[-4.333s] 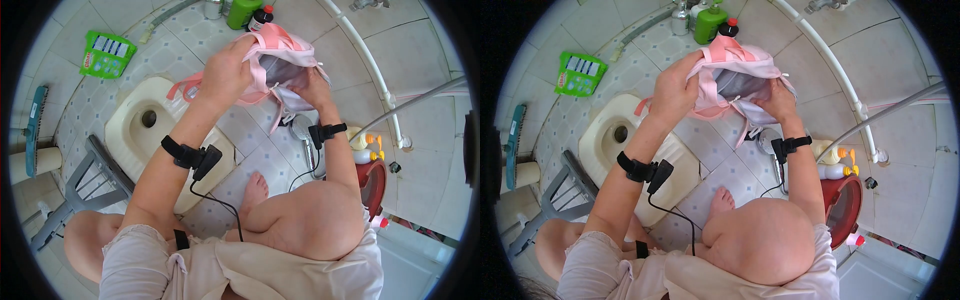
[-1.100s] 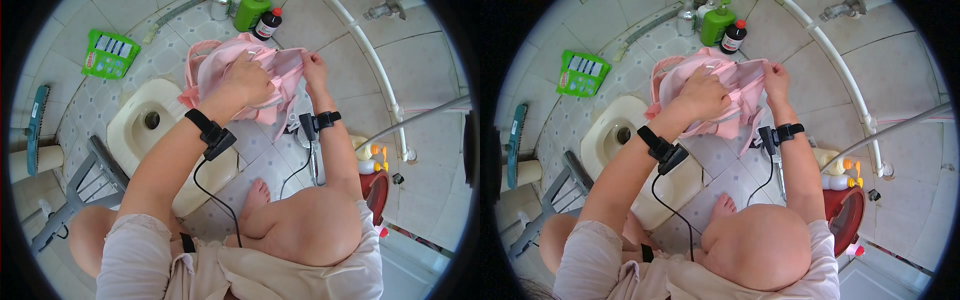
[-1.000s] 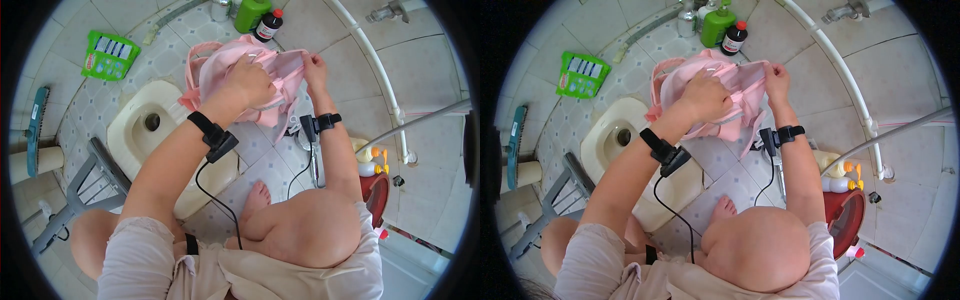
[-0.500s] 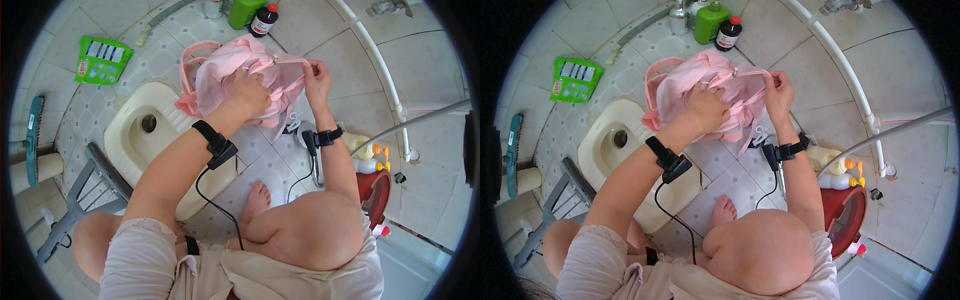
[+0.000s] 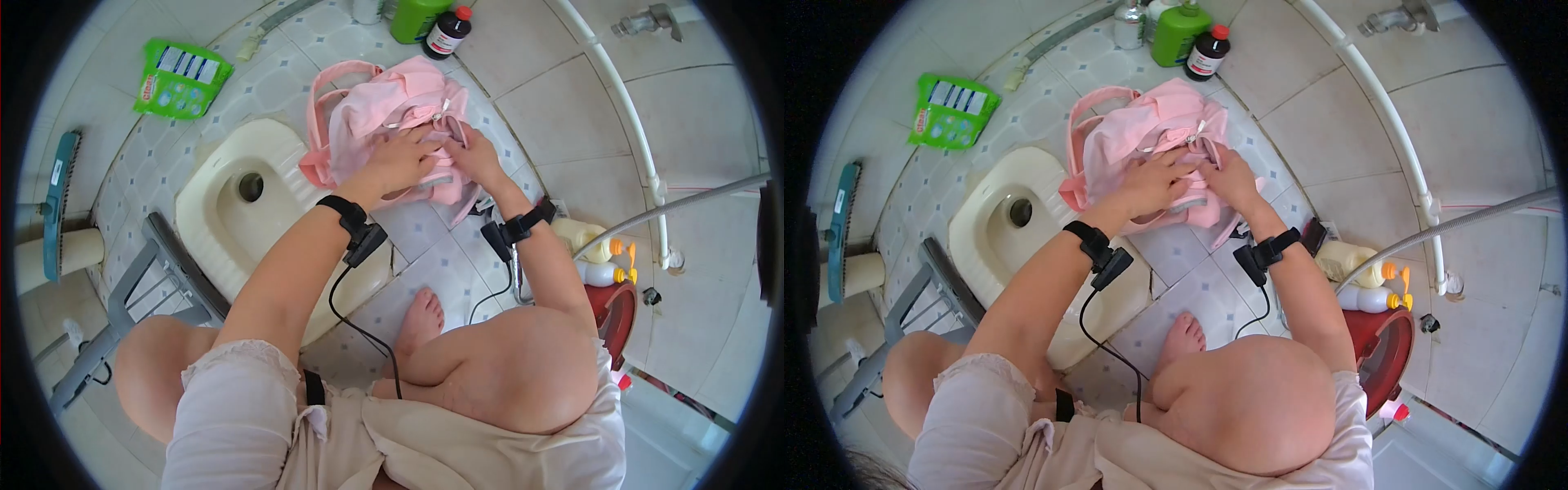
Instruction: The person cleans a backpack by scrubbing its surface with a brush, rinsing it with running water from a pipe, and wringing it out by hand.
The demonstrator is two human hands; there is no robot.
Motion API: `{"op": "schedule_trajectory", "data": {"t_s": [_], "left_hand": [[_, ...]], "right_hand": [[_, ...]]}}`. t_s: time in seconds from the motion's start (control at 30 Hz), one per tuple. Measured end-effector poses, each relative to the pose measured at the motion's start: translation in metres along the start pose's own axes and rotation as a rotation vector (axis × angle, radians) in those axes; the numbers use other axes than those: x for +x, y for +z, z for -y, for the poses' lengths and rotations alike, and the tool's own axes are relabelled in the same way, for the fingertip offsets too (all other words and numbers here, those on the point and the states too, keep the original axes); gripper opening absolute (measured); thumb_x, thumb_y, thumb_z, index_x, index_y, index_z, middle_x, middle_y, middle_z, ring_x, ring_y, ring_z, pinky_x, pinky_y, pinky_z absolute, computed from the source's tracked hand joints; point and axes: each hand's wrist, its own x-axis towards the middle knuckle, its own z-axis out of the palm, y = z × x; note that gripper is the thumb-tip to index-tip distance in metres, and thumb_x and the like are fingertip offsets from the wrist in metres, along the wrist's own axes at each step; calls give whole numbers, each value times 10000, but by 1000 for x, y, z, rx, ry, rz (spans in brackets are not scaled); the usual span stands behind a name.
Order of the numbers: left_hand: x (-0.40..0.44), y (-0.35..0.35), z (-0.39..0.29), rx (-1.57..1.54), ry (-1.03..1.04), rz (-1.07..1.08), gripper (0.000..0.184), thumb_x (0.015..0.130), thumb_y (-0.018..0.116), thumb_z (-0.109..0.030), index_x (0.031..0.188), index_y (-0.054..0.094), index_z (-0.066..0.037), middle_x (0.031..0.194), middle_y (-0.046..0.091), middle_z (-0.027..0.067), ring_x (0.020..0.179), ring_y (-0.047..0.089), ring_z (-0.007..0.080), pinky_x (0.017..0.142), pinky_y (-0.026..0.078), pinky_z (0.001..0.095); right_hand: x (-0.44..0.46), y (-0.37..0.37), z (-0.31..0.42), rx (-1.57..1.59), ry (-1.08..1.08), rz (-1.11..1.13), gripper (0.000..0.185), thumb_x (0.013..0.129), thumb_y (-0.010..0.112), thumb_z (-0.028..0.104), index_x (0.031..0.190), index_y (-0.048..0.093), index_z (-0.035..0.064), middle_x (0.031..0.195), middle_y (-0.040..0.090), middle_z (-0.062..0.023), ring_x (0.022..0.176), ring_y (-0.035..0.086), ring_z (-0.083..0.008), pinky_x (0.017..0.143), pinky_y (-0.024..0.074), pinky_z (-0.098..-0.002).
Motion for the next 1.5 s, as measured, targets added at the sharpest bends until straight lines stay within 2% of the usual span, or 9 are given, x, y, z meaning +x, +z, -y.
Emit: {"op": "schedule_trajectory", "data": {"t_s": [0.17, 0.33, 0.43, 0.57, 0.77, 0.93, 1.13, 1.37, 1.5], "left_hand": [[-18, -23, 9, -889, -222, -437, 618, 864, 809, -273, 1402, 564, -94, 1330, 596, 133, 1195, 602, 233, 971, 494, 311], [-7, -48, -26, -1538, -520, -779, 647, 884, 816, -365, 1309, 549, 44, 1227, 615, 135, 1120, 611, 223, 918, 518, 347], [-28, -96, -31, -2515, 38, -43, 725, 954, 741, -377, 1509, 410, -47, 1383, 591, 116, 1219, 619, 210, 1008, 524, 336], [-55, -91, -42, -1524, 292, -574, 481, 988, 671, -185, 1431, 508, -91, 1381, 590, 120, 1248, 608, 202, 1071, 504, 349], [10, -119, -43, -2252, 8, -89, 384, 817, 724, -98, 1182, 626, -23, 1065, 671, 83, 1002, 652, 186, 877, 529, 288], [34, -115, -77, -1994, 68, -134, 96, 729, 722, -99, 788, 706, -24, 852, 671, 49, 824, 629, 146, 743, 496, 264], [26, -108, -97, -2198, 46, 112, 130, 771, 659, -112, 830, 717, -12, 889, 701, 82, 843, 651, 172, 794, 525, 297], [39, -49, -29, -1935, -463, 41, 310, 786, 715, -230, 994, 723, -1, 926, 719, 104, 892, 674, 197, 847, 530, 339], [26, -52, -5, -1274, -532, -497, 675, 792, 754, -227, 1370, 542, 49, 1275, 647, 169, 1153, 638, 273, 969, 504, 366]], "right_hand": [[24, -30, 16, 262, 187, -142, 333, 935, 636, 181, 1231, 711, 48, 1017, 744, -157, 968, 696, -220, 868, 530, -339], [17, -67, 147, 348, -97, -75, 246, 947, 598, 78, 1133, 737, -3, 958, 740, -46, 868, 661, -129, 786, 527, -296], [-13, -67, 229, 148, -140, 44, 237, 945, 608, 65, 1136, 731, -4, 944, 734, -47, 879, 659, -128, 796, 525, -287], [-39, -60, 279, -67, -176, 225, 252, 944, 644, 78, 1173, 715, -1, 1007, 725, -60, 966, 660, -131, 867, 523, -287], [-55, -148, 285, 44, 75, 581, 439, 947, 727, 227, 1345, 653, 55, 1235, 682, -72, 1139, 633, -159, 998, 495, -312], [-43, -182, 165, 305, 382, -140, 553, 1017, 616, 421, 1440, 566, 68, 1323, 661, -81, 1243, 613, -200, 1075, 462, -349], [-16, -137, 75, 1198, 382, 374, 536, 1019, 592, 389, 1368, 564, -16, 1273, 676, -166, 1072, 709, -270, 937, 601, -423], [-11, -99, 134, 690, 249, -335, 512, 961, 714, 274, 1352, 579, -28, 1234, 694, -138, 1071, 694, -229, 950, 561, -356], [10, -113, 109, 384, 219, -436, 415, 911, 780, 330, 1169, 693, 17, 1033, 737, -68, 911, 678, -148, 768, 526, -297]]}}
